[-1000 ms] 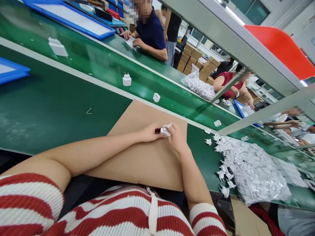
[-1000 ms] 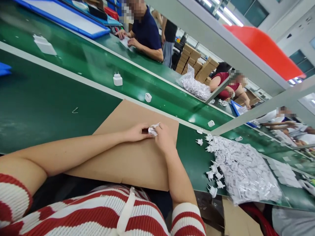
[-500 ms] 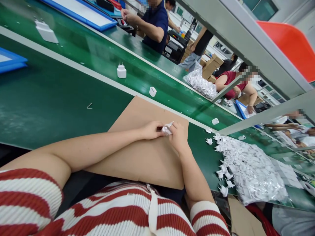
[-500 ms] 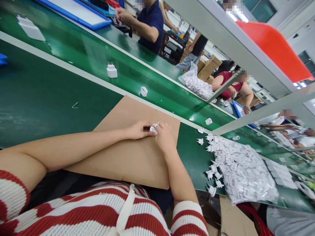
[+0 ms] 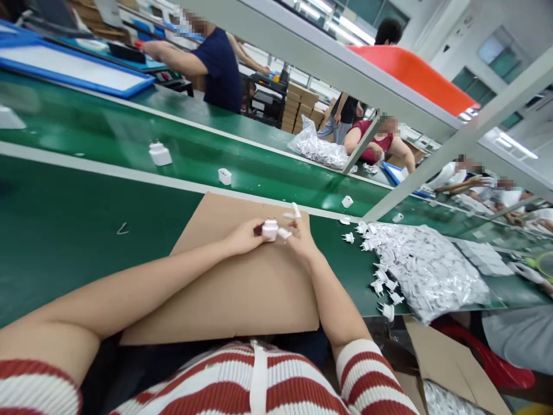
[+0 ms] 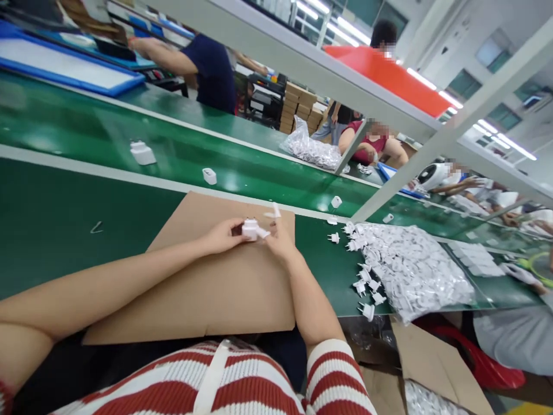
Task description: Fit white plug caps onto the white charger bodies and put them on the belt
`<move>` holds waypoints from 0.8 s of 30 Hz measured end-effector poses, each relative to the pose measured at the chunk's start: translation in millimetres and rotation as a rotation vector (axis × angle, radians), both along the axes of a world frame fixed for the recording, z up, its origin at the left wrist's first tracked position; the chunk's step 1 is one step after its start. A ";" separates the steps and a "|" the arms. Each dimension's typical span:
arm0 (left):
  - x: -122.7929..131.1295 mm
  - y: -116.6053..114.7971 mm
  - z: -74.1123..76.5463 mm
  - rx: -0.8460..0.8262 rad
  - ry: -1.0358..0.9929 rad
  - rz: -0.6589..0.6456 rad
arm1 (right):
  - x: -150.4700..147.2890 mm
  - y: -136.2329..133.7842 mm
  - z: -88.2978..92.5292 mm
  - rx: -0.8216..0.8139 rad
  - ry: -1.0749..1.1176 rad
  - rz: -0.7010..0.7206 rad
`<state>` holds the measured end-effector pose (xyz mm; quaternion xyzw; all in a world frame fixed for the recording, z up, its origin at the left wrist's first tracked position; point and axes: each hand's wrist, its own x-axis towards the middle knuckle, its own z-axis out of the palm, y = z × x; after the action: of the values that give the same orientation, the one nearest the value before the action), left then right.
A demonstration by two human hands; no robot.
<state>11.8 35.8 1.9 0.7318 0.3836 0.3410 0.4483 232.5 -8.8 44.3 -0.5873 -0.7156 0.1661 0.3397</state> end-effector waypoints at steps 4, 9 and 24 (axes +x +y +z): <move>0.6 65.5 5.4 0.079 0.082 0.300 | 66.6 8.5 9.5 -0.060 -0.220 -0.699; -11.2 141.7 19.9 0.142 0.281 0.582 | 116.9 9.9 12.4 -0.467 -0.247 -1.072; -86.4 193.6 26.2 0.056 0.526 0.867 | 85.3 21.3 1.5 -0.128 0.454 -0.460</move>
<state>-74.6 229.3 28.1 0.5780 0.7429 0.3101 0.1340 317.8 12.5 45.8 -0.7017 -0.4585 0.2562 0.4814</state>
